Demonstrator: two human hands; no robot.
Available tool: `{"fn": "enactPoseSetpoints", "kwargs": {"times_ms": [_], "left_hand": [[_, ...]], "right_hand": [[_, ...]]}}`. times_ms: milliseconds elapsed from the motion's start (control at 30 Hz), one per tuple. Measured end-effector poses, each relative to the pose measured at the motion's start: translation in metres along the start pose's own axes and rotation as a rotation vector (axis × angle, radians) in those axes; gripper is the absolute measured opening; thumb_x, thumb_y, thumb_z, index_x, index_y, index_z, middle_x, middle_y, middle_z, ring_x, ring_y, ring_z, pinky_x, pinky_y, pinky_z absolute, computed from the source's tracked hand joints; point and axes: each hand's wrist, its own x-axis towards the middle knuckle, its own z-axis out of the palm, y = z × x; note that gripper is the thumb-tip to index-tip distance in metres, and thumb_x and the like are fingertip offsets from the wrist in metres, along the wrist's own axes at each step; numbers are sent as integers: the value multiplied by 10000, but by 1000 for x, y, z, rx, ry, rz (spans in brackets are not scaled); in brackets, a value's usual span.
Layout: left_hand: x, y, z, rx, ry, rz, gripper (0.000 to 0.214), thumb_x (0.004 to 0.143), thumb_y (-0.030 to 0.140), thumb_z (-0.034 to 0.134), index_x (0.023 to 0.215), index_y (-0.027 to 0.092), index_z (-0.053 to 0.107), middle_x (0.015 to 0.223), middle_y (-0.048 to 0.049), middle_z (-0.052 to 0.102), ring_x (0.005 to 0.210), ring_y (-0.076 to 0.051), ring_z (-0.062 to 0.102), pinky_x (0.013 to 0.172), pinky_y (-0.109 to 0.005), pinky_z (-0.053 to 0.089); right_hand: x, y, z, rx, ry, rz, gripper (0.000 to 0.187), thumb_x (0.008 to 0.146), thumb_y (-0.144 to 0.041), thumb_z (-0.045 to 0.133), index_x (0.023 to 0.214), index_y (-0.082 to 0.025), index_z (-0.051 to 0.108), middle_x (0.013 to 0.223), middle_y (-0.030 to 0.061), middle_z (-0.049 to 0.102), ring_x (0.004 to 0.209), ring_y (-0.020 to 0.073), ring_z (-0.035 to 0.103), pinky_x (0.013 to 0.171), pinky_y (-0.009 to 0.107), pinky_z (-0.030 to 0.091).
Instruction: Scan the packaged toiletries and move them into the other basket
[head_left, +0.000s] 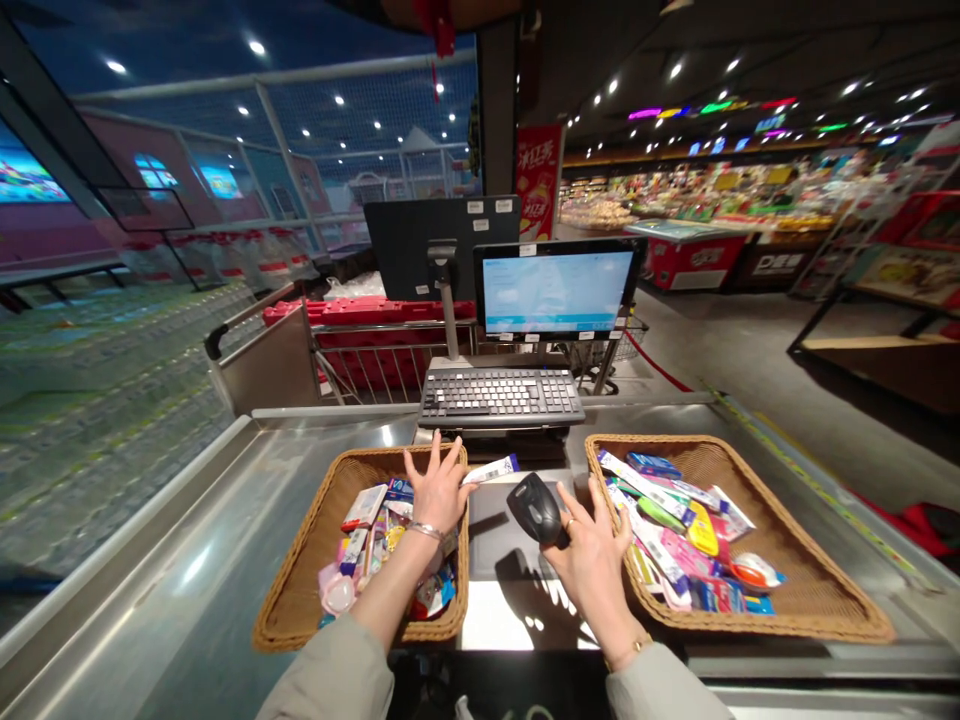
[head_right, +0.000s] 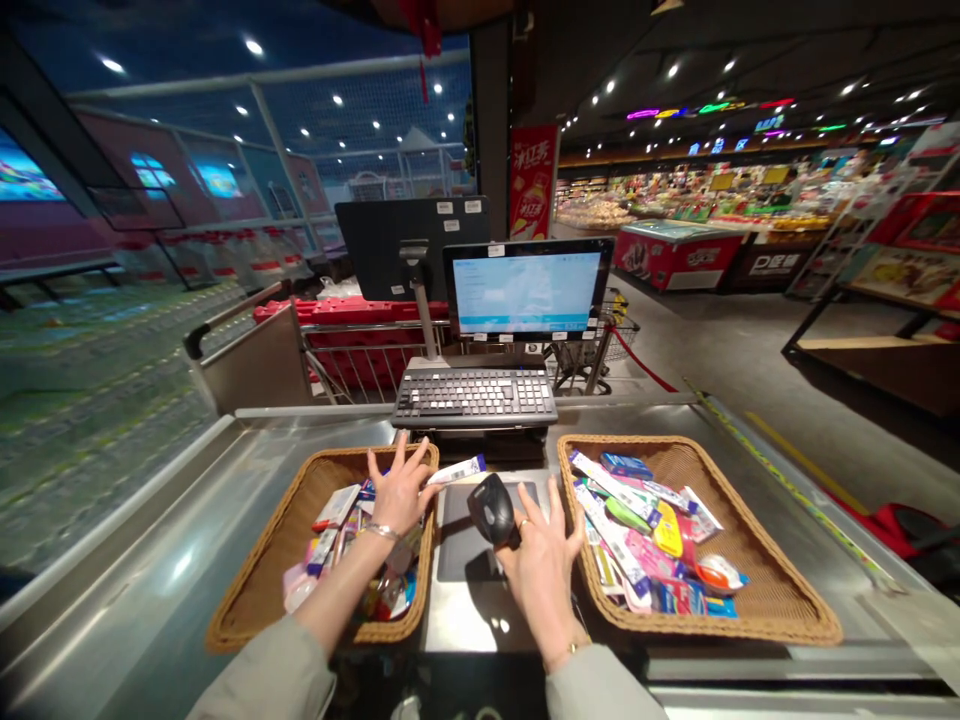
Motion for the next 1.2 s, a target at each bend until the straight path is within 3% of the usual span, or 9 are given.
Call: {"fn": "enactPoseSetpoints", "kwargs": {"times_ms": [233,467,733,967,1200], "left_hand": [[12,15,6,-25,-5,75,122,845,358,614,889,269,686,1456,-39,493,1456,-361,209,1073,-772,-41],[22,32,15,-48,6,136,130,848,377,615,893,276,683,1463,-26,486,1458,-357,203,1076,-762,-69],[36,57,20,-79,-6,193,117,839,354,621,892,276,690,1466,-31,480,1451,-362,225,1074,-761,-84],[50,80,23,-103,-19,246,133,845,366,614,907,281,696,1472,-28,471,1453,-372,211,1071,-771,-74],[64,103,33,-121,-10,296,135,847,377,611,899,282,692,1468,-26,477,1457,-363,202,1078,-756,-93]], "right_hand": [[-8,17,-7,-30,-10,70,248,706,-204,577,910,-284,694,1339,-17,590,1425,327,243,1113,621,35],[-11,36,-8,-61,74,119,227,668,-216,609,865,-262,713,1291,10,626,1410,347,267,1123,612,26],[-17,49,-24,-118,114,162,221,697,-217,582,869,-271,710,1298,-8,621,1416,338,260,1115,606,48],[-19,69,-31,-140,131,238,200,751,-334,612,908,-280,724,1284,10,630,1384,364,304,1084,640,51],[-19,80,-44,-203,150,290,180,738,-298,614,877,-267,723,1285,34,630,1420,338,254,1102,615,75]]}}
